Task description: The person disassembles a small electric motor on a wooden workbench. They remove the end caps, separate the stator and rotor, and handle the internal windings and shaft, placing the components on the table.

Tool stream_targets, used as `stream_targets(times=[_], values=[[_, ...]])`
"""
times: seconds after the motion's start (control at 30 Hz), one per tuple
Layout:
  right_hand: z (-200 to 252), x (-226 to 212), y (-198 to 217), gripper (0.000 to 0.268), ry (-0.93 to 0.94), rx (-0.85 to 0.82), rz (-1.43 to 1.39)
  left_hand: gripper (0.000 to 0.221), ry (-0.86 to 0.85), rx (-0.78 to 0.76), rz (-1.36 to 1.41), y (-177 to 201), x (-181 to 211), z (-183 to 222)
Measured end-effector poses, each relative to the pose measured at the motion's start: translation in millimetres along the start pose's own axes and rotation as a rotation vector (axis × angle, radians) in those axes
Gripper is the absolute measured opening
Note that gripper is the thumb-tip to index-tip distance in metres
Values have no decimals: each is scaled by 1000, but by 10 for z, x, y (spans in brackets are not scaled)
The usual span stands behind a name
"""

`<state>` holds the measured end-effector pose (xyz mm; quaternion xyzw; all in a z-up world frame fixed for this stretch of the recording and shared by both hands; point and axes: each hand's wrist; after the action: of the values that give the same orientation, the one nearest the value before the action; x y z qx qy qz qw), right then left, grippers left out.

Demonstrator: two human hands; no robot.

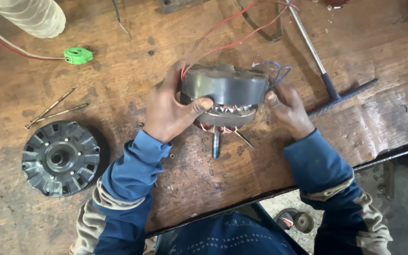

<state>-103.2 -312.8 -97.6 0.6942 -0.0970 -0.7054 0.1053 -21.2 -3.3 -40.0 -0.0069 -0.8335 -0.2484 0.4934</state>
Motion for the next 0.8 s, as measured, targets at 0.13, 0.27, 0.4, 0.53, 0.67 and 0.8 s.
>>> stream_targets(times=[0.13, 0.27, 0.4, 0.53, 0.67, 0.8], values=[[-64, -580, -90, 75, 203, 3, 55, 101, 78, 15, -2, -7, 97, -106], [-88, -481, -58, 75, 234, 41, 210, 98, 47, 36, 28, 0, 11, -81], [-63, -162, 34, 81, 0, 4, 156, 96, 64, 13, 9, 38, 101, -91], [-67, -421, -18, 79, 329, -34, 132, 99, 77, 16, 6, 23, 16, -131], [-91, -202, 110, 75, 205, -79, 16, 94, 56, 15, 23, 73, -84, -180], [-153, -83, 233, 48, 304, 69, 267, 89, 79, 28, 2, 106, -93, -258]])
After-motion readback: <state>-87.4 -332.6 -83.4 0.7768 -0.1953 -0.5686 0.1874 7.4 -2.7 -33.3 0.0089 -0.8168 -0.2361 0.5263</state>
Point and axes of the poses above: each hand's wrist, its own z-axis away from the middle knuckle, its own y-axis out of the back of the hand, x = y × z, and after that the axes turned 8 degrees about z, right-handed
